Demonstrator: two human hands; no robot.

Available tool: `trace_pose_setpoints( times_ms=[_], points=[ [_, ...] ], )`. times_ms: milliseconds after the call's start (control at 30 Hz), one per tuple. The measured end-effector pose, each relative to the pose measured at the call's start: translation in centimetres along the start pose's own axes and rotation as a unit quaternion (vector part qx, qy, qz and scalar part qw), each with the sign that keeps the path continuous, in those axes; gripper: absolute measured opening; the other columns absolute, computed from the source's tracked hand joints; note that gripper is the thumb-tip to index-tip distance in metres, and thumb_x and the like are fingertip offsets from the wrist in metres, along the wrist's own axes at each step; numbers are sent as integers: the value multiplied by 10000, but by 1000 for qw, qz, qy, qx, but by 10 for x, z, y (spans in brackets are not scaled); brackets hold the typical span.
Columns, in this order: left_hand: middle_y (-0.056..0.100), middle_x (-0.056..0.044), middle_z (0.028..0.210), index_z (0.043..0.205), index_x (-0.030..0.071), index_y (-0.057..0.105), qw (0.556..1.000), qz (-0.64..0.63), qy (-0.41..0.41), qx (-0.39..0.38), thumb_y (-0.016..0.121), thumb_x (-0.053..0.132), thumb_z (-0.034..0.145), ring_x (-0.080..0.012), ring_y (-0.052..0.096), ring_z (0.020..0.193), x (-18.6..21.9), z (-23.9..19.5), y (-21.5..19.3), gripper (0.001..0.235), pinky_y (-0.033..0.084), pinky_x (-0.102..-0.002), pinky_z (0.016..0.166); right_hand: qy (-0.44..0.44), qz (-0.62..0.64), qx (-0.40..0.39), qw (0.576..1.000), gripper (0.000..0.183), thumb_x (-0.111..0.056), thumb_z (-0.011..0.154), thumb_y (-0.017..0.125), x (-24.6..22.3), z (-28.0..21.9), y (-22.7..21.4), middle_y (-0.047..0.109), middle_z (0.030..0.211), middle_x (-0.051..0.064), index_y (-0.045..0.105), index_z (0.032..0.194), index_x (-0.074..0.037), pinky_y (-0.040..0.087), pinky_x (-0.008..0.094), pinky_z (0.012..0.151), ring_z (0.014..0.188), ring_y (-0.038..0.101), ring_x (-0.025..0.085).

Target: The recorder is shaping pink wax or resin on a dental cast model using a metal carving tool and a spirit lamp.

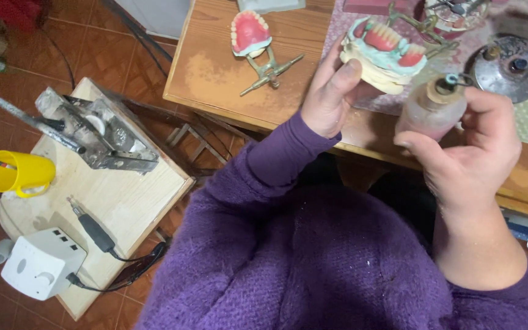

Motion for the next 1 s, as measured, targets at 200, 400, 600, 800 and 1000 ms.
trace_pose_setpoints(
  times_ms=[200,400,600,800,1000],
  points=[
    [544,-235,1418,1584,23,331,1000,-15,-4,6,654,235,980,-359,630,1253,2,-2,1,718,562,-470,1096,-24,-19,-14,999,636,73,888,924,-10,9,3,606,1230,303,447,1300,158,558,425,987,1080,643,355],
    [511,-261,1473,1626,9,276,999,-42,-5,20,685,233,941,-365,593,1316,4,-4,5,828,532,-458,1137,-26,-23,-8,999,669,101,880,934,-7,7,0,605,1229,295,437,1324,153,543,412,1003,1083,630,341],
    [584,-251,1527,1606,97,369,997,-38,-3,-64,643,310,1012,-386,643,1380,14,-5,16,688,549,-521,1217,-50,-1,-6,999,610,56,891,923,-10,9,2,618,1196,302,460,1269,176,546,400,982,1052,637,330],
    [572,-231,1556,1588,169,421,994,-70,0,-88,702,351,1013,-371,623,1410,12,-5,18,666,546,-531,1222,-40,5,4,999,609,40,882,929,2,7,2,604,1154,261,475,1271,156,513,366,938,991,595,283],
    [553,-258,1567,1578,108,440,995,-55,-9,-87,643,382,996,-362,629,1404,15,-4,18,675,569,-498,1196,-26,25,-17,999,629,84,840,918,-9,8,2,620,1212,276,472,1277,157,535,382,1002,1063,631,303]
  ],
)
Point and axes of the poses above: each hand's wrist, its own z-axis towards the middle knuckle, its own y-axis out of the palm, x = y × z, the point moved 2 cm from there along z, towards the middle knuckle
